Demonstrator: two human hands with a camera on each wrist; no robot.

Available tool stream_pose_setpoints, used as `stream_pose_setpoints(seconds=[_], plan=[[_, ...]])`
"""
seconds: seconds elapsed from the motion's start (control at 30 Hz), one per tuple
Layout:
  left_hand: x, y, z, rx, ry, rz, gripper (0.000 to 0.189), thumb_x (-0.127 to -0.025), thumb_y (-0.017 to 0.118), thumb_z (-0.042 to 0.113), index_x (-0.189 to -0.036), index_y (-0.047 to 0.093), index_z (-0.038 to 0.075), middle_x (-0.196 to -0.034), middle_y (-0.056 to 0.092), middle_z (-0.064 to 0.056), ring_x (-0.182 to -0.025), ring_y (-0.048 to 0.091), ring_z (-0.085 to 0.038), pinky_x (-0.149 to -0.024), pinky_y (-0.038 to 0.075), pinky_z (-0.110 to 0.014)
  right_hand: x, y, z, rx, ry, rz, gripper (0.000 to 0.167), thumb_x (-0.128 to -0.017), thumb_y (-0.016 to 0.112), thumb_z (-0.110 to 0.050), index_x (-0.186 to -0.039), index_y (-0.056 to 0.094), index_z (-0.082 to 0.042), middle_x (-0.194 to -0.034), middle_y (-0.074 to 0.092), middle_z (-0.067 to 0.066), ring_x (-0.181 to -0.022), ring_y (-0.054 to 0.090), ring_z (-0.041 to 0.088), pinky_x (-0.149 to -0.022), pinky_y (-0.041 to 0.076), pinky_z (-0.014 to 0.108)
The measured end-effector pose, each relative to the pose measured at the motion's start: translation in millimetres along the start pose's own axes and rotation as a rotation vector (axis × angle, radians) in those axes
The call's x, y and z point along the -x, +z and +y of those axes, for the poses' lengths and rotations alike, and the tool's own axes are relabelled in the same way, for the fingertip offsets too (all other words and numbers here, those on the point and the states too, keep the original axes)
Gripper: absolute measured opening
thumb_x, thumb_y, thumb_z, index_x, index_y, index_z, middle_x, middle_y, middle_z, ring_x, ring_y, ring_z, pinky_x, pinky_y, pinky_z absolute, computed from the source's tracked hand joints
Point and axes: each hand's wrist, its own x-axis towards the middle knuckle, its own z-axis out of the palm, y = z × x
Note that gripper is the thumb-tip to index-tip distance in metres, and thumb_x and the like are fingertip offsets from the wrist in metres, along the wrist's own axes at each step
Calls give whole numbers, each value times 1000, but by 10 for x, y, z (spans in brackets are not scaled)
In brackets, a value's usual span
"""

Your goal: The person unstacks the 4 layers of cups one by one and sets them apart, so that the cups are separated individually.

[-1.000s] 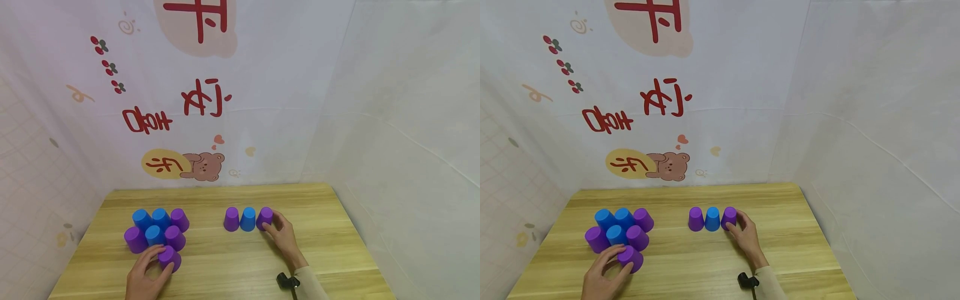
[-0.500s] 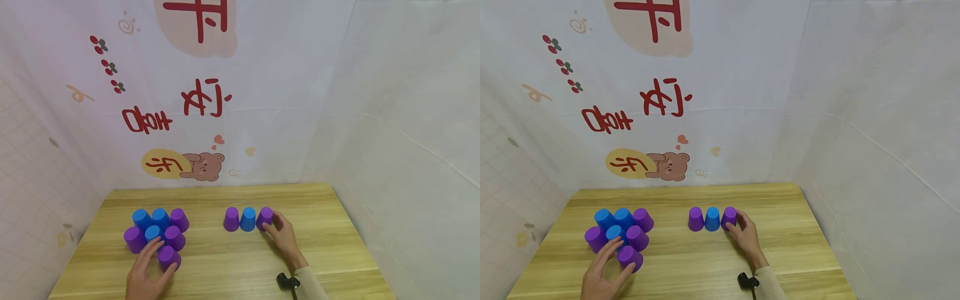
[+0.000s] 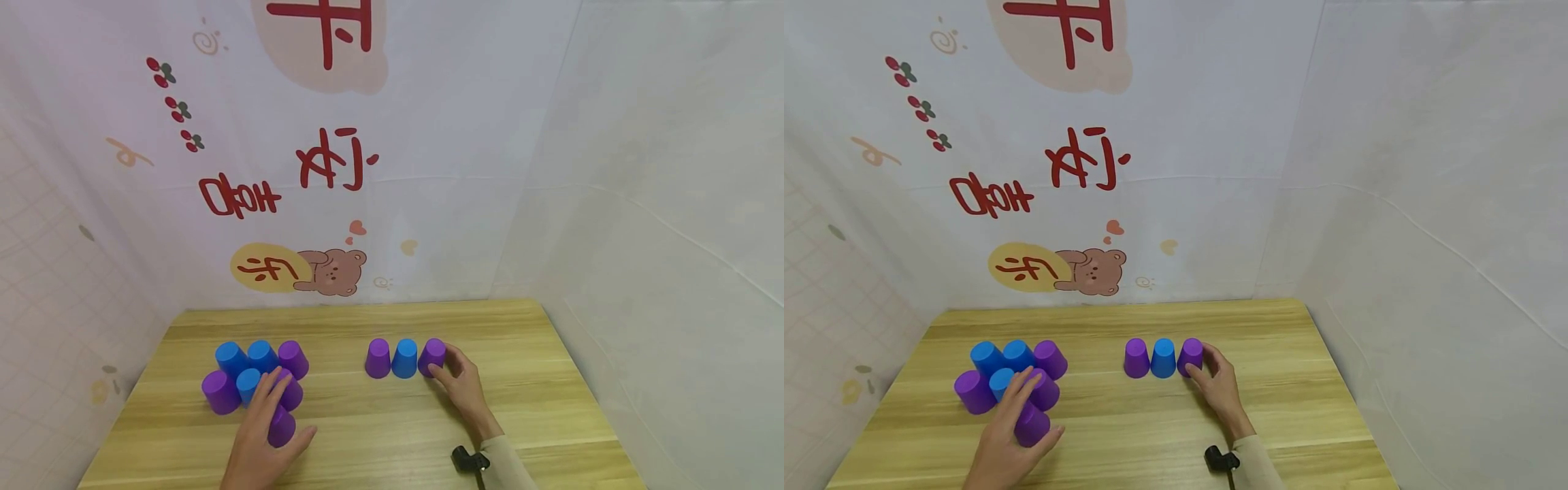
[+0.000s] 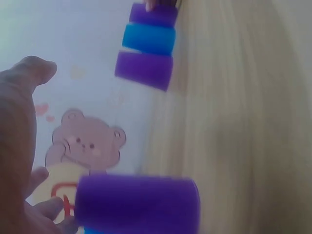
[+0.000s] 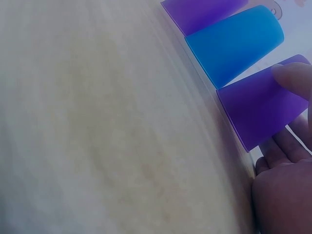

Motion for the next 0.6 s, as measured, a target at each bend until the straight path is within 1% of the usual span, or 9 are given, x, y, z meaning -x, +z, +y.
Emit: stream_pose_setpoints(seconds=[0.03,0.07,0.1,0.17,0.2,0.3,0.33,0.47,0.6], plan=[[-12,19,36,1,-16,-23,104,-81,103,27,-170,51,16,-177,47,-18,-178,20,-24,-144,17,-23,1,1,0,0,0,1,59,-102,85,-14,-156,62,-7,-162,66,15,-161,55,37,-135,43,34],[-26,45,69,-2,-30,-48,104,-82,102,30,-171,49,18,-179,45,-17,-177,22,-35,-147,22,-40,4,4,-2,1,-2,3,59,-102,85,-14,-156,63,-7,-162,66,16,-161,55,38,-136,43,35],[-43,72,102,-3,-50,-77,105,-84,101,32,-173,46,21,-181,41,-15,-175,24,-43,-145,27,-56,6,7,-3,2,-3,6,59,-102,85,-14,-156,63,-7,-162,67,15,-161,55,37,-135,43,34],[-90,134,172,-6,-78,-133,109,-84,100,37,-175,42,26,-184,36,-13,-171,25,-53,-131,32,-83,5,7,0,7,-8,11,58,-102,85,-13,-155,63,-6,-161,67,17,-160,55,39,-134,45,31],[-117,168,203,-7,-85,-157,110,-84,100,39,-176,40,28,-185,35,-12,-170,25,-54,-122,34,-90,5,7,-2,6,-9,14,58,-102,85,-13,-155,63,-6,-160,67,17,-160,56,39,-133,45,29],[-195,268,280,-15,-94,-215,114,-85,99,45,-178,34,33,-187,31,-10,-172,25,-51,-124,34,-88,4,6,-4,9,-18,14,57,-102,85,-13,-154,63,-5,-159,68,19,-158,57,41,-130,47,24],[-220,299,301,-13,-84,-225,114,-85,99,46,-178,34,33,-187,31,-10,-172,26,-50,-126,33,-87,2,5,-6,5,-16,11,57,-102,85,-13,-154,63,-4,-159,68,19,-158,57,41,-129,47,22],[-314,416,366,0,-34,-240,112,-87,97,49,-178,34,32,-187,31,-9,-171,30,-48,-127,33,-87,-5,-5,-15,-11,-2,3,57,-101,85,-12,-154,64,-6,-160,68,17,-160,56,39,-125,45,15],[-408,523,404,24,-19,-251,108,-89,95,51,-178,35,32,-188,30,-8,-170,34,-49,-124,36,-89,-17,-17,-12,-18,-2,-2,58,-101,86,-12,-155,63,-6,-161,67,16,-161,55,38,-123,44,11]])
